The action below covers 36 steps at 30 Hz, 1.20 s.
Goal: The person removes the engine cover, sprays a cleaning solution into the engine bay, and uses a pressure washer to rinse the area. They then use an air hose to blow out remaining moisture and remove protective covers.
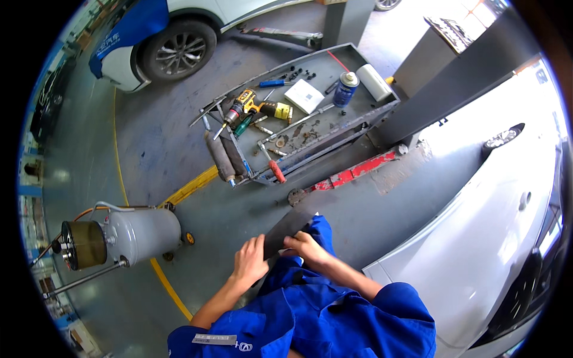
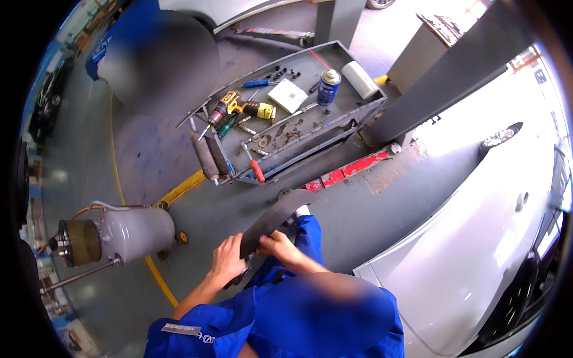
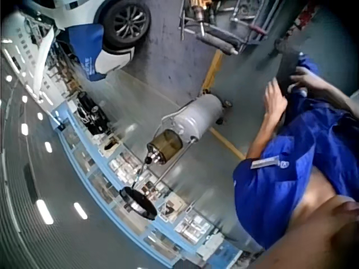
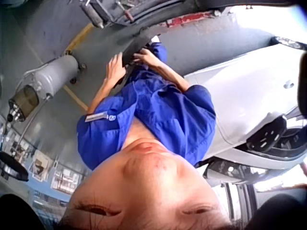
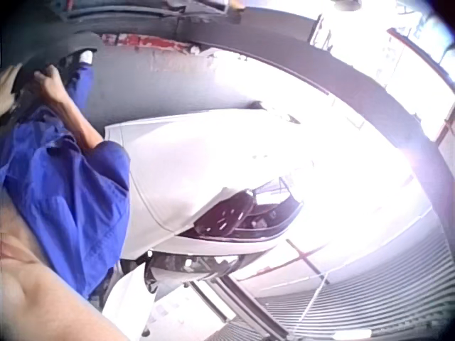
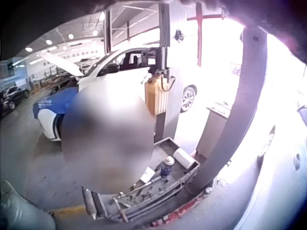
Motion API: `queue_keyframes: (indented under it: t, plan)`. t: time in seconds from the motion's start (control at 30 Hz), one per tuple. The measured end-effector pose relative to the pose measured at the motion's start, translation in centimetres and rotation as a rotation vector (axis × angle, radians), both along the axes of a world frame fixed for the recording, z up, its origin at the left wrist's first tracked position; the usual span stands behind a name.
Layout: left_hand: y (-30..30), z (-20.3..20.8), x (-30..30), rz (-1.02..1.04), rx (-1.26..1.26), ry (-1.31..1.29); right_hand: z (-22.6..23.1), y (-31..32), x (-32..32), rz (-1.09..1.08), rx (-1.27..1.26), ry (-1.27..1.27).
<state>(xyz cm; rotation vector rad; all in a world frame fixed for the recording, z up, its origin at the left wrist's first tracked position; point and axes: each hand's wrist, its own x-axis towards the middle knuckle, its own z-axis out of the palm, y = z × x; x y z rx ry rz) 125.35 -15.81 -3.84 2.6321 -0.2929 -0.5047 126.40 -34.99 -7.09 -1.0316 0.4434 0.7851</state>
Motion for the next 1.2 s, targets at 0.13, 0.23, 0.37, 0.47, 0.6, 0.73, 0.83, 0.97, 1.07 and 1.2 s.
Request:
queue_keyframes:
  t: [0.13, 0.23, 0.37, 0.47, 0.6, 0.73, 0.83, 0.97, 1.07, 1.2]
  plan:
    - [1.9, 1.8, -0.7, 0.211, 0.192, 0.085, -1.2, -12.6, 16.3, 0.336, -0.780, -1.035]
    - [4.1, 4.5, -1.4, 0.342, 0.325, 0.126, -4.4, -17.3, 32.1, -0.461, -1.312, -1.322]
    - [9.0, 8.6, -2.1, 0.550, 0.403, 0.094, -11.1, -20.3, 42.5, -0.567, -0.988, -1.232]
    - [12.6, 10.3, -5.7, 0.837, 0.303, 0.101, -7.0, -18.5, 41.6, -0.292, -1.223, -1.079]
    - [19.1, 11.8, -10.7, 1.021, 0.312, 0.052, 2.3, -17.3, 32.7, -0.900, -0.171, -0.930]
    - [22.8, 14.3, -11.6, 1.153, 0.392, 0.138, 3.1, 0.7, 15.6, -0.340, -0.246, -0.761]
    - [24.0, 14.3, -11.9, 1.232, 0.324, 0.116, 3.8, 10.6, 9.4, 0.035, 0.069, -0.774]
    - [26.1, 14.1, -15.2, 1.296, 0.330, 0.020, 4.9, 16.5, 8.5, 0.274, 0.135, -1.375]
    - [27.4, 13.4, -16.3, 1.340, 0.295, -0.037, 6.8, 20.7, 7.3, 0.427, -0.006, -1.542]
    - [28.5, 12.9, -16.9, 1.348, 0.301, -0.084, 7.7, 24.3, 5.5, 0.642, 0.035, -1.357]
